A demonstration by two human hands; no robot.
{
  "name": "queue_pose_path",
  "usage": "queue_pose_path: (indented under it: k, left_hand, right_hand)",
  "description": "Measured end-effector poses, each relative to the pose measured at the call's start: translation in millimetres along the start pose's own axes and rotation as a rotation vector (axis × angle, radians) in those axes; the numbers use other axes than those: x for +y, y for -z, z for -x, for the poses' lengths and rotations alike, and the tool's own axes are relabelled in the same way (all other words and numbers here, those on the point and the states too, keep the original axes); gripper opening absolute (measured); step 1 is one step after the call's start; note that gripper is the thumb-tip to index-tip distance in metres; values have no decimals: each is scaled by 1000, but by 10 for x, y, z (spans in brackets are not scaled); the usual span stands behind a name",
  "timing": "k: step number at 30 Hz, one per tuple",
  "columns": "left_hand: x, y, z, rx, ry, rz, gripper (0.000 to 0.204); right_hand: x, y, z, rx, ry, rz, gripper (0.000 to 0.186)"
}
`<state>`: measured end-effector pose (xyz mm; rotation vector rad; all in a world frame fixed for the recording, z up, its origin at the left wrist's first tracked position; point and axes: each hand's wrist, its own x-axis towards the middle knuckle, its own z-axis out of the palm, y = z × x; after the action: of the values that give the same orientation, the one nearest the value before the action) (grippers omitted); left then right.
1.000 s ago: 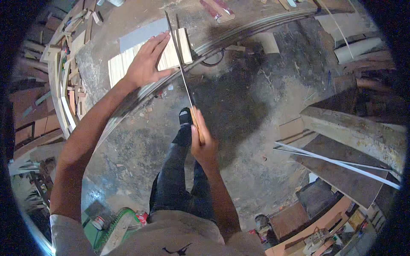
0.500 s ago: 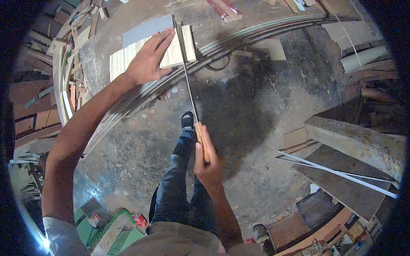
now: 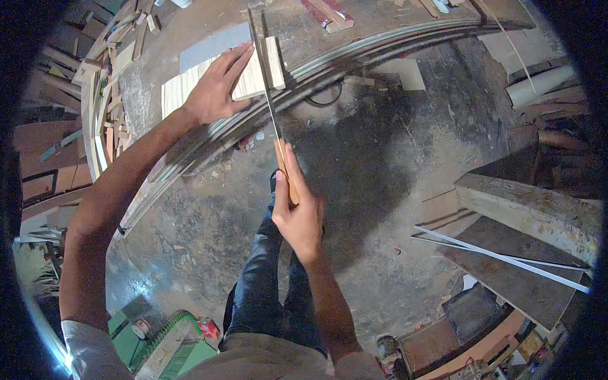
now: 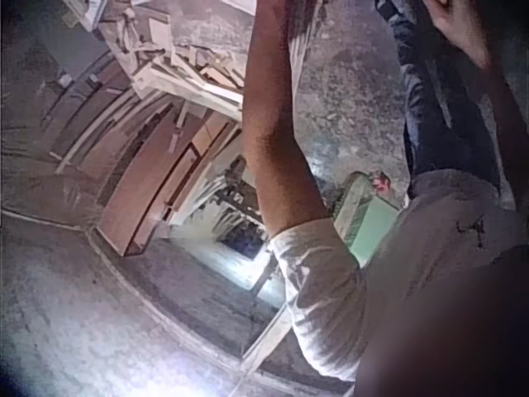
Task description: Using a hand saw to cut a small block of wood and then smoothing it with a sanding block.
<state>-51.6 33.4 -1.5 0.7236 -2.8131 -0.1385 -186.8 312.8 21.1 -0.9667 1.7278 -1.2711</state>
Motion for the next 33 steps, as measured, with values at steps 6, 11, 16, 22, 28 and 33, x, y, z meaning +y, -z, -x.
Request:
queue_pose_path:
  k: [6, 11, 16, 22, 28, 33]
  left_hand:
    - [14, 37, 11, -14, 11, -9, 103]
    - [-4, -18, -38, 44, 15, -5, 101]
    - [-67, 24, -5, 16, -34, -19, 102]
    - [-36, 64, -52, -14, -42, -5, 99]
    - [26, 120, -104, -1, 212, 175, 84]
    - [-9, 34, -194, 69, 268, 203, 66]
  right_hand:
    - [295, 74, 336, 79, 175, -75, 46]
    - [310, 134, 175, 89, 166, 33, 45]
    - [163, 197, 261, -10, 102, -44, 47]
    - [146, -15, 120, 59, 61, -12, 47]
    - [75, -72, 138, 103, 35, 17, 47]
    - [78, -87, 152, 118, 59, 48, 48]
